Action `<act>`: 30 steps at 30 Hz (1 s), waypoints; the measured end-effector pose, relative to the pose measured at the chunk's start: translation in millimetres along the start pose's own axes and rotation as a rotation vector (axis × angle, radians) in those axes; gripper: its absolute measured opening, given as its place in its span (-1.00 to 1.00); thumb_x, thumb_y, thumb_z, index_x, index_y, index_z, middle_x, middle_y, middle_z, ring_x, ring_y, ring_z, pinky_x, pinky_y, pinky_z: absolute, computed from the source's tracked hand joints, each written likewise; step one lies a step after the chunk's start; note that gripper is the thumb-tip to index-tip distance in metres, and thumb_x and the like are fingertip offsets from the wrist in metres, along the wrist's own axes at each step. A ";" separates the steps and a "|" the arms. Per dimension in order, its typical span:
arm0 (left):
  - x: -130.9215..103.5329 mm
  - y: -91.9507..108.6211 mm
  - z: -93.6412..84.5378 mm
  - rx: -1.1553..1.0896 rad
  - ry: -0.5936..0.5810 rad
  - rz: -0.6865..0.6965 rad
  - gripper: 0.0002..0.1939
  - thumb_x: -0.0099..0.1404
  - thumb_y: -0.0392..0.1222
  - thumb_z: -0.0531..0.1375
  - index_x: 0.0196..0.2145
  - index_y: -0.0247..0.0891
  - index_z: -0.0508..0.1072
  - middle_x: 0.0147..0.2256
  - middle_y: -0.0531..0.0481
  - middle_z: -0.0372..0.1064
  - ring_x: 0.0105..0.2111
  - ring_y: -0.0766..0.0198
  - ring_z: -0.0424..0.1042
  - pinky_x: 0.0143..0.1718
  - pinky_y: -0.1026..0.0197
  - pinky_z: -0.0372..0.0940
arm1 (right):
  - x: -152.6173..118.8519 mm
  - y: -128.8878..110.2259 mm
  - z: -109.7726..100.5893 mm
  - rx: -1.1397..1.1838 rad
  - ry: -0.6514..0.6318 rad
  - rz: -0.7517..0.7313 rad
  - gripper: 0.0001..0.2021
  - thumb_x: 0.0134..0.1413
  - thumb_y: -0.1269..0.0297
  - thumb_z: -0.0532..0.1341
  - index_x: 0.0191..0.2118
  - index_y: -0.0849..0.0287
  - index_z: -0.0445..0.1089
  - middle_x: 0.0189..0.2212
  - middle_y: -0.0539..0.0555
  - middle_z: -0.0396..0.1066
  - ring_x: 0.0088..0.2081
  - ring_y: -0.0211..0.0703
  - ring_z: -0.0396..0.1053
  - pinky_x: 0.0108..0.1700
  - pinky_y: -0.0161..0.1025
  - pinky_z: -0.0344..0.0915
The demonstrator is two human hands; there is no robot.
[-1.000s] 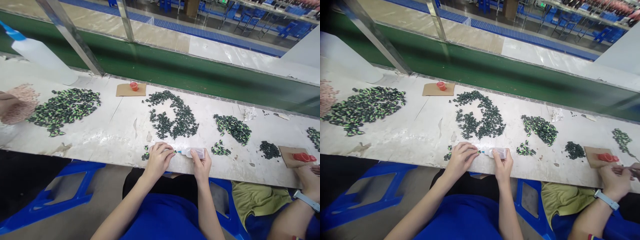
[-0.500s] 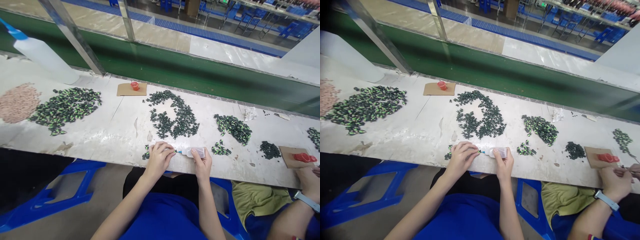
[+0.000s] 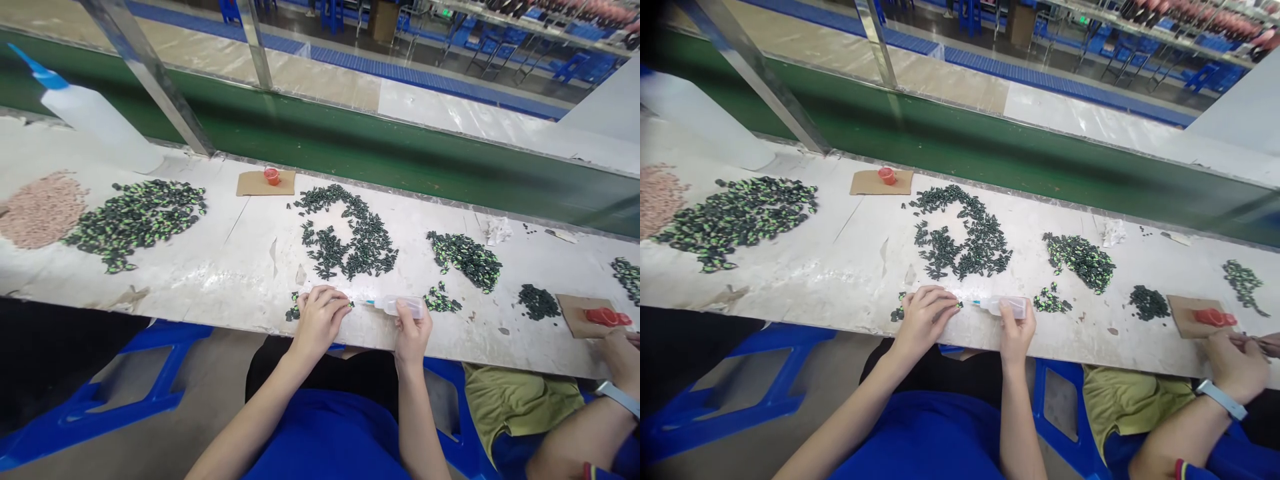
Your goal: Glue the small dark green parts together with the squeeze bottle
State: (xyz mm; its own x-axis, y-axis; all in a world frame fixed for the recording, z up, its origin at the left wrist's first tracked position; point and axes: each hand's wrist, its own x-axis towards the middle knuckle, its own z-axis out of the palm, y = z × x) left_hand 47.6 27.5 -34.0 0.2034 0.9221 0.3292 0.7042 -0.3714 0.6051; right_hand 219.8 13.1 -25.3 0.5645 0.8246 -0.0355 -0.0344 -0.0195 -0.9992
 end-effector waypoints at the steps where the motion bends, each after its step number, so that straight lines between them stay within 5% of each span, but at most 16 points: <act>1: -0.1 -0.1 0.7 -0.002 -0.001 -0.007 -0.89 0.30 -0.22 0.19 -0.36 -0.15 0.51 -0.27 0.01 0.53 -0.14 0.10 0.36 -0.20 0.00 0.02 | 2.1 0.2 -2.0 0.078 0.047 0.013 -0.70 -0.13 0.06 0.31 -0.47 0.17 0.26 -0.64 -0.12 0.22 -0.65 -0.37 0.10 -0.62 -0.37 0.03; 5: 0.2 0.6 3.1 0.006 0.000 -0.017 -0.94 0.26 -0.28 0.23 -0.34 -0.18 0.51 -0.25 -0.01 0.51 -0.15 0.11 0.36 -0.24 0.04 0.01 | 11.5 -6.8 -9.6 0.196 0.176 -0.019 -0.66 -0.23 0.13 0.36 -0.37 0.16 0.24 -0.54 -0.09 0.36 -0.55 -0.28 0.36 -0.47 -0.33 0.25; 10: -0.7 1.3 5.8 -0.011 0.010 0.004 -0.91 0.24 -0.33 0.24 -0.35 -0.17 0.51 -0.23 -0.01 0.51 -0.14 0.11 0.36 -0.23 0.06 0.02 | 25.5 -14.2 -7.9 0.037 0.117 -0.166 -0.49 -0.35 0.28 0.44 -0.34 0.08 0.07 -0.37 0.00 0.48 -0.22 -0.12 0.48 -0.13 -0.17 0.33; 17: -5.5 3.1 -2.8 -0.165 0.042 0.005 -0.87 0.32 -0.34 0.14 -0.26 -0.19 0.46 -0.30 0.03 0.53 -0.15 0.15 0.40 -0.14 0.08 0.11 | 40.8 -3.3 -2.9 -0.435 0.165 -0.170 -0.48 -0.33 0.11 0.42 -0.27 0.11 0.15 -0.39 0.04 0.47 -0.39 -0.15 0.41 -0.22 -0.15 0.31; 22: -6.2 2.7 -17.1 -0.228 0.110 -0.032 -0.86 0.34 -0.26 0.11 -0.26 -0.18 0.47 -0.30 0.01 0.51 -0.22 0.21 0.44 -0.15 0.13 0.20 | 15.8 -13.9 4.9 -0.589 0.371 -0.594 -0.51 -0.15 0.11 0.38 -0.11 0.19 0.26 -0.18 0.19 0.42 -0.29 -0.12 0.36 -0.30 -0.19 0.29; 25: -6.1 0.7 -21.8 -0.241 0.133 -0.070 -0.87 0.33 -0.24 0.12 -0.26 -0.18 0.48 -0.30 0.01 0.50 -0.23 0.21 0.45 -0.16 0.13 0.23 | 4.8 -13.4 17.5 -0.676 0.166 -0.705 -0.83 0.14 0.21 0.19 -0.20 0.18 0.37 -0.36 0.11 0.44 -0.40 -0.17 0.35 -0.37 -0.23 0.28; 27: -6.5 -0.7 -23.8 -0.252 0.147 -0.080 -0.87 0.33 -0.23 0.12 -0.27 -0.17 0.48 -0.30 0.01 0.49 -0.23 0.21 0.45 -0.16 0.13 0.25 | 6.9 -8.4 27.5 -0.757 -0.026 -0.656 -0.79 0.23 0.26 0.05 -0.21 0.18 0.42 -0.33 0.15 0.45 -0.32 -0.12 0.39 -0.32 -0.21 0.32; 30: -8.3 -2.7 -26.3 -0.261 0.158 -0.080 -0.86 0.33 -0.21 0.12 -0.27 -0.16 0.49 -0.30 0.01 0.49 -0.23 0.21 0.45 -0.16 0.14 0.26 | 19.1 -0.5 40.4 -0.914 -0.090 -0.531 -0.71 0.25 0.29 -0.02 -0.15 0.22 0.43 -0.25 0.22 0.42 -0.25 -0.04 0.40 -0.20 -0.12 0.33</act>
State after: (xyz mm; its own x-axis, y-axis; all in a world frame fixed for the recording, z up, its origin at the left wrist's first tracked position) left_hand 26.1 18.0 -19.3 0.0310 0.9288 0.3692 0.5112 -0.3322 0.7927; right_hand 197.2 51.7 -24.8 0.2606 0.8903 0.3733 0.8530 -0.0312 -0.5210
